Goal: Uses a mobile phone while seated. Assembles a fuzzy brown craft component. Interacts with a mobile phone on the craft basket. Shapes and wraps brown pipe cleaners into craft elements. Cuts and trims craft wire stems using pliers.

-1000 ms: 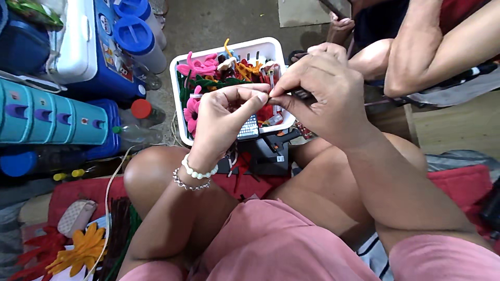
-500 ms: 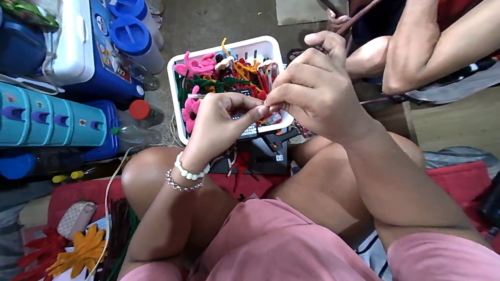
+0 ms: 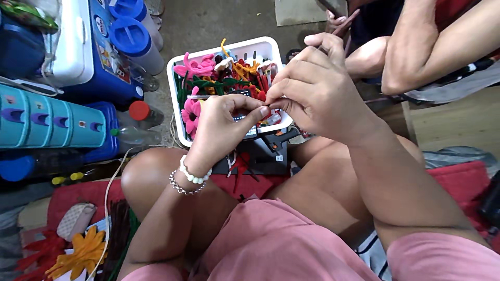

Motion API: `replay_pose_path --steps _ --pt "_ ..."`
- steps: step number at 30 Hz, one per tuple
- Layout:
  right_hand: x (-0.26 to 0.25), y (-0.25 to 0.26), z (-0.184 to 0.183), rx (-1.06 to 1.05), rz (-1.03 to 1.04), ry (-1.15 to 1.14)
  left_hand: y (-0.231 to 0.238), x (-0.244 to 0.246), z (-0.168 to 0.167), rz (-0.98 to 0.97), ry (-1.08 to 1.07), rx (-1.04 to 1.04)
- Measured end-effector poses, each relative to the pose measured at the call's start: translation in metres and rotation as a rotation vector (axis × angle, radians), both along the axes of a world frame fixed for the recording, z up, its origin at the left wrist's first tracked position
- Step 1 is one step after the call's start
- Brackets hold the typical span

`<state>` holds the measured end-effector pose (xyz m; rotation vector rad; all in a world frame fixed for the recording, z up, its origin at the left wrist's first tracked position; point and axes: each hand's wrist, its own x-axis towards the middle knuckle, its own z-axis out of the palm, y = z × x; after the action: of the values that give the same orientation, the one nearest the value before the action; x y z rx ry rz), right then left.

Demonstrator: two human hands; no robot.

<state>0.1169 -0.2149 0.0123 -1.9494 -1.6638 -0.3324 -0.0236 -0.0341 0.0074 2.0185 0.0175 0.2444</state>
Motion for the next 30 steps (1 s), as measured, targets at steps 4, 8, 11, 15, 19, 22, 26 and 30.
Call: replay_pose_path --steps 4,8,11,15,19,22,26,30 --pt "0.0 0.0 -0.001 -0.015 -0.018 -0.008 -0.002 0.001 -0.003 -0.014 -0.011 -0.028" --pt "-0.001 0.001 0.0 -0.017 -0.033 -0.01 -0.004 0.002 -0.001 0.026 -0.039 0.023" --pt "0.001 0.001 -0.002 0.016 -0.044 -0.011 -0.004 0.003 0.0 0.046 -0.091 0.104" --pt "0.0 0.003 -0.003 0.037 -0.051 0.005 -0.002 0.005 0.002 0.041 -0.162 0.24" --pt "0.001 0.003 -0.004 0.031 -0.07 0.023 -0.006 0.009 -0.002 0.053 -0.221 0.496" --pt "0.001 0.004 -0.003 0.041 -0.077 0.051 -0.01 0.012 -0.005 0.088 -0.282 0.586" --pt "0.0 0.003 -0.002 0.062 -0.08 0.087 -0.012 0.012 -0.005 0.113 -0.334 0.619" --pt "0.0 0.003 -0.001 0.067 -0.082 0.094 -0.016 0.012 -0.006 0.144 -0.366 0.632"
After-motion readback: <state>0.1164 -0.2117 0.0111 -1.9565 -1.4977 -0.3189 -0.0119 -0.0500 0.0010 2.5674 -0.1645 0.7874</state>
